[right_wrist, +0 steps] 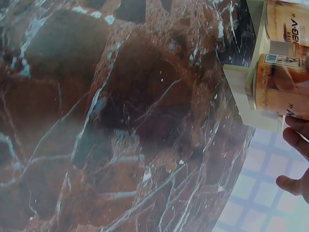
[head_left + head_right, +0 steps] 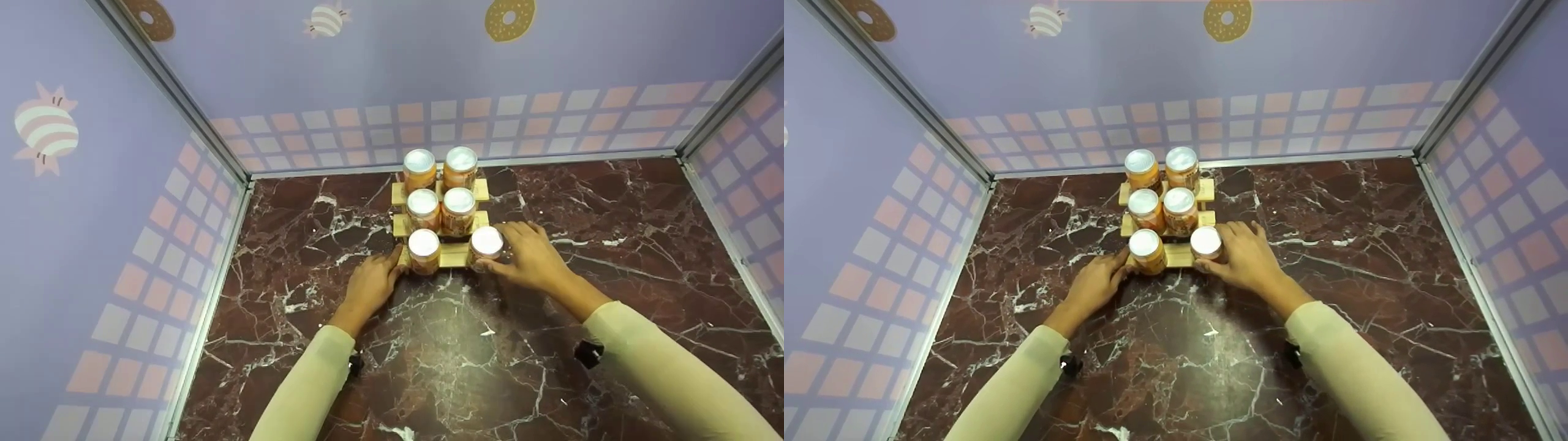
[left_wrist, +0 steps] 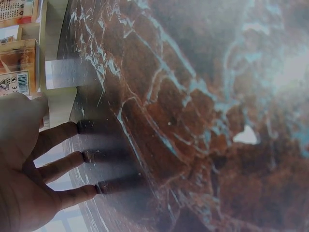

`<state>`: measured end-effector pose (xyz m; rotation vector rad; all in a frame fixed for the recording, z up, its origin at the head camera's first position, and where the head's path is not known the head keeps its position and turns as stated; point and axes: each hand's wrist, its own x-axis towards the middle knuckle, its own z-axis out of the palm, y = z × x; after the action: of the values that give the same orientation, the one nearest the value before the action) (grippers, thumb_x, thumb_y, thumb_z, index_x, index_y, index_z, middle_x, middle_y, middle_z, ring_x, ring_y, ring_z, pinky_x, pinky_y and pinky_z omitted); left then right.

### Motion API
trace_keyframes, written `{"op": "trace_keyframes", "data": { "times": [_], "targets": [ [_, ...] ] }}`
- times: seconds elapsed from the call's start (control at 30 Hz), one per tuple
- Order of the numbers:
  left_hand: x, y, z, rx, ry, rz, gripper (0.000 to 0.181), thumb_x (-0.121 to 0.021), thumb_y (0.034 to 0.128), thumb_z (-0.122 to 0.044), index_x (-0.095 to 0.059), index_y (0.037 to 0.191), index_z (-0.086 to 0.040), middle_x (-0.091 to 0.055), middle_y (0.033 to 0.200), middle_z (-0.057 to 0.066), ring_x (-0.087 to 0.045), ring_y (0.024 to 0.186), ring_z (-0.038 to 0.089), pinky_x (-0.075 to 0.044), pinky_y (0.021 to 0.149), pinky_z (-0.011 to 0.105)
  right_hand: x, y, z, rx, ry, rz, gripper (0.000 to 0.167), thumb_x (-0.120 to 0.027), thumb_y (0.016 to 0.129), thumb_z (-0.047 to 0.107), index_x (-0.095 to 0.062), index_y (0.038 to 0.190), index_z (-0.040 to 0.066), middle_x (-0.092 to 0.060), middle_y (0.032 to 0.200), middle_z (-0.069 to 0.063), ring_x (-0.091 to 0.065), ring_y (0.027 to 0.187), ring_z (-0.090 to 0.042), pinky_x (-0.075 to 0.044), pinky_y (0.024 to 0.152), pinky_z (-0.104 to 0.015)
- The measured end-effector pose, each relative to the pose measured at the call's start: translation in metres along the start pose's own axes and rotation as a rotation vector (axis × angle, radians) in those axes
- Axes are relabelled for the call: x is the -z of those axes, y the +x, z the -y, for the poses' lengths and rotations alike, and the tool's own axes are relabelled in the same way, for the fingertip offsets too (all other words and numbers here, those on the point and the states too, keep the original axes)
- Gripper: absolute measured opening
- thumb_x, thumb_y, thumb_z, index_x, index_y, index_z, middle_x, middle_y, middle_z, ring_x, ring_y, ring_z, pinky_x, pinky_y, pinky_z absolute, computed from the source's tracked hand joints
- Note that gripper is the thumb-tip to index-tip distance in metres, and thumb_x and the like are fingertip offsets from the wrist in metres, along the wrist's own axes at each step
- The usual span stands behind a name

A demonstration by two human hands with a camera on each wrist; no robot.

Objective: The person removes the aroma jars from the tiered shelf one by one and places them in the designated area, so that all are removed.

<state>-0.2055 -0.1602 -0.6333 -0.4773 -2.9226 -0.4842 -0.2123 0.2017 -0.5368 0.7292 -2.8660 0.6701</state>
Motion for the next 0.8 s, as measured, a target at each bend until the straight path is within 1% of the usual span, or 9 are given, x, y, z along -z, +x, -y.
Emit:
{"op": "trace_keyframes", "data": {
  "times": [0.13, 0.3, 0.4, 0.47, 0.53, 0.63, 0.7, 0.77, 0.8],
  "targets": [
    [-0.023, 0.003, 0.017, -0.008, 0.005, -0.026, 0.052, -0.055, 0.1147, -0.05, -0.054, 0.164, -0.033, -0.082, 0.13, 0.009, -0.073, 0.127, 0.038, -0.062, 0.099, 0.064, 0.003, -0.003, -0.005, -0.004, -0.002, -0.005, 0.079, -0.09, 0.09, 0.046, -0.063, 0.144, -0.006, -0.071, 0.137, -0.028, -0.066, 0.131, -0.049, -0.038, 0.124, -0.078],
    [-0.009, 0.002, 0.009, -0.016, -0.006, -0.017, 0.052, -0.056, 0.115, -0.047, -0.057, 0.163, -0.027, -0.081, 0.131, 0.011, -0.074, 0.127, 0.039, -0.062, 0.101, 0.064, 0.007, -0.007, -0.011, -0.024, 0.003, -0.004, 0.081, -0.092, 0.089, 0.046, -0.063, 0.144, -0.006, -0.071, 0.137, -0.028, -0.066, 0.131, -0.048, -0.037, 0.124, -0.078],
    [0.013, -0.002, -0.006, -0.01, -0.013, -0.001, 0.05, -0.059, 0.1143, -0.041, -0.06, 0.16, -0.022, -0.081, 0.131, 0.015, -0.074, 0.127, 0.042, -0.061, 0.102, 0.065, 0.009, -0.009, -0.015, -0.042, 0.011, -0.005, 0.081, -0.093, 0.088, 0.045, -0.063, 0.144, -0.006, -0.071, 0.137, -0.028, -0.066, 0.131, -0.048, -0.036, 0.124, -0.078],
    [0.001, 0.0, 0.002, -0.006, 0.0, 0.004, 0.051, -0.058, 0.1143, -0.044, -0.058, 0.161, -0.024, -0.081, 0.132, 0.014, -0.073, 0.129, 0.041, -0.061, 0.104, 0.064, 0.011, -0.01, -0.018, -0.053, 0.013, -0.007, 0.081, -0.093, 0.088, 0.045, -0.063, 0.144, -0.006, -0.071, 0.136, -0.028, -0.066, 0.131, -0.048, -0.036, 0.124, -0.079],
    [0.008, -0.001, -0.003, -0.003, 0.007, 0.011, 0.051, -0.062, 0.1129, -0.042, -0.059, 0.16, -0.023, -0.081, 0.131, 0.014, -0.073, 0.129, 0.042, -0.061, 0.104, 0.064, 0.013, -0.011, -0.02, -0.061, 0.015, -0.01, 0.081, -0.092, 0.088, 0.045, -0.063, 0.143, -0.006, -0.07, 0.137, -0.029, -0.065, 0.131, -0.049, -0.035, 0.125, -0.079],
    [-0.011, 0.002, 0.012, -0.022, 0.03, -0.013, 0.053, -0.059, 0.1135, -0.048, -0.057, 0.163, -0.027, -0.081, 0.13, 0.011, -0.072, 0.13, 0.038, -0.062, 0.103, 0.063, 0.018, -0.011, -0.024, -0.071, 0.007, -0.007, 0.081, -0.092, 0.089, 0.046, -0.062, 0.144, -0.007, -0.069, 0.14, -0.03, -0.064, 0.134, -0.05, -0.034, 0.125, -0.079],
    [0.001, 0.0, 0.004, -0.033, 0.033, -0.019, 0.052, -0.058, 0.1144, -0.045, -0.057, 0.162, -0.026, -0.082, 0.128, 0.012, -0.073, 0.128, 0.038, -0.062, 0.101, 0.063, 0.021, -0.011, -0.027, -0.079, 0.001, -0.002, 0.082, -0.091, 0.09, 0.046, -0.061, 0.145, -0.007, -0.067, 0.142, -0.032, -0.062, 0.136, -0.052, -0.035, 0.125, -0.079],
    [-0.009, 0.002, 0.009, -0.043, 0.032, -0.034, 0.052, -0.055, 0.1153, -0.047, -0.056, 0.163, -0.027, -0.082, 0.127, 0.011, -0.073, 0.128, 0.037, -0.062, 0.101, 0.063, 0.024, -0.011, -0.03, -0.088, -0.003, 0.002, 0.083, -0.09, 0.091, 0.045, -0.059, 0.147, -0.008, -0.066, 0.143, -0.033, -0.061, 0.137, -0.053, -0.034, 0.125, -0.079],
    [0.002, 0.0, 0.002, -0.042, 0.018, -0.029, 0.05, -0.058, 0.1147, -0.043, -0.058, 0.161, -0.025, -0.082, 0.125, 0.013, -0.073, 0.126, 0.039, -0.062, 0.099, 0.065, 0.025, -0.011, -0.031, -0.093, -0.003, 0.002, 0.082, -0.09, 0.091, 0.045, -0.059, 0.147, -0.008, -0.066, 0.143, -0.033, -0.061, 0.137, -0.053, -0.034, 0.125, -0.079]
  ]
}}
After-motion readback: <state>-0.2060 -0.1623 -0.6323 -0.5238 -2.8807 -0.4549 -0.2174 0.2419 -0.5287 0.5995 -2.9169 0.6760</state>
